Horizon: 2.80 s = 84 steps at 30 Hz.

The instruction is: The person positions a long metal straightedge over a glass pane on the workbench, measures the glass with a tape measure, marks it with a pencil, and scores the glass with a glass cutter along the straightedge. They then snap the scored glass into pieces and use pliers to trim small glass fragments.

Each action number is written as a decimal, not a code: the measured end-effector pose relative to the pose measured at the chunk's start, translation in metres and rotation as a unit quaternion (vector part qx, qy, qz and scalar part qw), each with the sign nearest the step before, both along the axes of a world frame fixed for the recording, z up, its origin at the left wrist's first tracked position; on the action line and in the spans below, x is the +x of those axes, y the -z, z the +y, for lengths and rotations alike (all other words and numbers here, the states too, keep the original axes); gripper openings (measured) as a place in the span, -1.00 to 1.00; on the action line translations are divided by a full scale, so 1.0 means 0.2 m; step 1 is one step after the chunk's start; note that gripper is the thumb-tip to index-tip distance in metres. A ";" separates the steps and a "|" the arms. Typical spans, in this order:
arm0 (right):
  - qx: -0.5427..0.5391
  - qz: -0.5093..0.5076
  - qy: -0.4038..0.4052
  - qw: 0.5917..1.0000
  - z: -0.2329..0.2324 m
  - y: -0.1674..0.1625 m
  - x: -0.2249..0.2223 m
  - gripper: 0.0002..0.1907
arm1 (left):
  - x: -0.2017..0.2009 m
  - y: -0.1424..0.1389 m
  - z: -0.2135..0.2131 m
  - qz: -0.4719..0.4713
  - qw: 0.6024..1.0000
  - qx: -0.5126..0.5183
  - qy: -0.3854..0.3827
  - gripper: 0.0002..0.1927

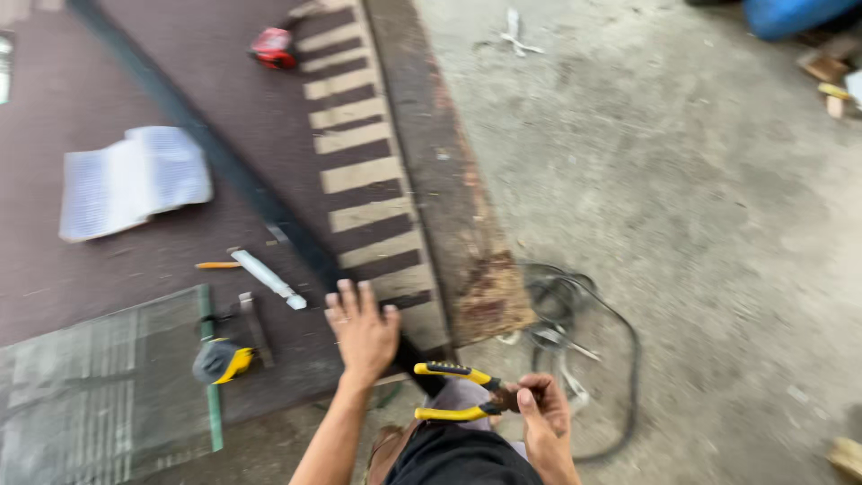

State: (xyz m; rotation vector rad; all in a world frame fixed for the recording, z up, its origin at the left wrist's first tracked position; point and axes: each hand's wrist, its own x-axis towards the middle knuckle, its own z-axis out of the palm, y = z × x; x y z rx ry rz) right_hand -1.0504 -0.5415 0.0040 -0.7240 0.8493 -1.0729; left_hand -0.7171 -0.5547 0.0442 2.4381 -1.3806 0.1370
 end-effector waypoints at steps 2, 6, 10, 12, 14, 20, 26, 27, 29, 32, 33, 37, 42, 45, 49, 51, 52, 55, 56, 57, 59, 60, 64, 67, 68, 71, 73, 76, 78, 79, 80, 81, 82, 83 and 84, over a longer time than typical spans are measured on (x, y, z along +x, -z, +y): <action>-0.037 -0.002 0.031 0.999 -0.24 -0.10 -0.17 -0.68 | -0.02 0.02 -0.03 0.007 0.999 0.017 -0.035 -0.30; -0.097 -0.065 0.092 0.989 -0.71 -0.20 -0.47 -0.58 | -0.07 0.00 -0.11 0.055 0.994 0.008 -0.097 -0.26; 0.110 -0.156 0.152 0.970 -1.20 -0.06 -0.75 -0.50 | -0.22 0.00 -0.36 0.091 0.983 -0.101 -0.123 -0.35; 0.243 -0.157 0.094 0.953 -1.45 0.11 -0.76 -0.47 | -0.32 0.01 -0.58 0.141 0.970 -0.162 -0.115 -0.41; 0.345 -0.163 0.032 0.924 -1.66 0.24 -0.81 -0.44 | -0.45 0.01 -0.83 0.160 0.962 -0.195 -0.102 -0.41; 0.289 -0.336 -0.134 0.886 -2.17 0.23 -1.04 -0.51 | -0.68 -0.19 -1.50 0.175 0.969 -0.177 -0.005 -0.38; 0.401 -0.237 -0.128 0.875 -2.70 0.30 -0.82 -0.46 | -0.91 -0.13 -1.94 0.412 0.906 -0.097 -0.027 -0.45; 0.437 -0.226 -0.123 0.862 -2.77 0.34 -0.71 -0.45 | -0.93 -0.04 -2.05 0.435 0.896 -0.072 -0.055 -0.42; 0.489 -0.206 -0.122 0.839 -2.93 0.43 -0.50 -0.43 | -0.91 0.19 -2.31 0.467 0.877 -0.056 -0.093 -0.41; 0.537 -0.130 -0.159 0.818 -3.30 0.62 -0.13 -0.38 | -0.67 0.67 -2.77 0.464 0.856 -0.061 -0.217 -0.48; 0.553 -0.070 -0.185 0.810 -3.44 0.71 -0.01 -0.36 | -0.54 0.83 -2.92 0.457 0.850 -0.067 -0.255 -0.49; 0.552 0.015 -0.289 0.782 -4.03 1.13 0.43 -0.35 | 0.13 1.41 -3.56 0.424 0.826 -0.077 -0.363 -0.56; 0.555 0.219 -0.327 0.733 -4.24 1.56 0.55 -0.35 | 1.02 1.96 -4.07 0.213 0.912 0.042 -0.347 -0.34; 0.538 0.301 -0.336 0.712 -4.20 1.67 0.54 -0.39 | 1.39 2.14 -4.18 0.206 0.888 0.065 -0.407 -0.22; 0.521 0.345 -0.346 0.700 -4.23 1.80 0.72 -0.44 | 1.65 2.31 -4.24 0.043 0.925 0.066 -0.373 0.02; 0.513 0.355 -0.343 0.702 -4.27 1.85 0.86 -0.47 | 1.72 2.36 -4.26 0.014 0.922 0.102 -0.374 0.10; 0.509 0.361 -0.340 0.704 -4.29 1.86 0.91 -0.48 | 1.73 2.38 -4.26 0.044 0.907 0.140 -0.395 -0.01; 0.489 0.375 -0.349 0.706 -4.32 1.82 0.97 -0.51 | 1.71 2.40 -4.25 0.147 0.854 0.196 -0.460 -0.20; 0.482 0.380 -0.360 0.702 -4.32 1.78 0.97 -0.52 | 1.65 2.40 -4.23 0.179 0.841 0.177 -0.480 -0.18; 0.476 0.380 -0.365 0.704 -4.31 1.72 0.94 -0.53 | 1.59 2.38 -4.21 0.211 0.828 0.159 -0.495 -0.15; 0.462 0.360 -0.382 0.715 -4.30 1.66 0.94 -0.55 | 1.37 2.32 -4.21 0.157 0.850 -0.024 -0.503 -0.06; 0.459 0.329 -0.394 0.725 -4.30 1.62 0.95 -0.55 | 1.22 2.27 -4.17 0.238 0.848 -0.056 -0.470 -0.31; 0.387 0.285 -0.392 0.785 -4.34 1.43 0.99 -0.73 | 0.41 1.93 -3.92 0.273 0.886 -0.132 -0.350 -0.29; 0.301 0.281 -0.475 0.778 -4.37 1.25 0.94 -0.81 | -0.24 1.51 -3.60 0.501 0.740 -0.178 -0.411 -0.18; 0.223 0.282 -0.540 0.762 -4.32 1.14 0.93 -0.80 | -0.43 1.34 -3.45 0.481 0.754 -0.181 -0.409 -0.16; 0.038 0.276 -0.691 0.667 -4.19 0.77 0.93 -0.75 | -0.89 0.86 -3.02 0.493 0.726 -0.196 -0.439 -0.17; -0.038 0.212 -0.765 0.607 -3.95 0.51 0.94 -0.77 | -1.11 0.59 -2.71 0.371 0.770 -0.247 -0.456 -0.16; -0.157 0.051 -0.811 0.562 -3.43 0.12 0.80 -0.73 | -1.39 0.26 -2.28 0.202 0.779 -0.287 -0.520 -0.15; -0.237 -0.025 -0.806 0.542 -3.01 -0.10 0.69 -0.68 | -1.56 0.07 -1.98 0.098 0.779 -0.303 -0.540 -0.10; -0.282 -0.039 -0.801 0.527 -2.81 -0.21 0.63 -0.66 | -1.62 -0.01 -1.84 0.074 0.767 -0.317 -0.552 -0.10; -0.326 -0.055 -0.794 0.510 -2.61 -0.30 0.59 -0.65 | -1.69 -0.09 -1.70 0.049 0.754 -0.331 -0.566 -0.10; -0.368 -0.071 -0.787 0.490 -2.42 -0.39 0.54 -0.63 | -1.76 -0.16 -1.55 0.025 0.748 -0.321 -0.580 -0.10; -0.372 -0.085 -0.789 0.481 -2.25 -0.46 0.49 -0.63 | -1.83 -0.23 -1.42 0.004 0.742 -0.311 -0.594 -0.10; -0.377 -0.096 -0.791 0.472 -2.10 -0.52 0.46 -0.63 | -1.89 -0.28 -1.31 -0.016 0.735 -0.302 -0.606 -0.10; -0.381 -0.110 -0.794 0.461 -1.97 -0.58 0.43 -0.64 | -1.95 -0.33 -1.21 -0.013 0.729 -0.308 -0.611 -0.07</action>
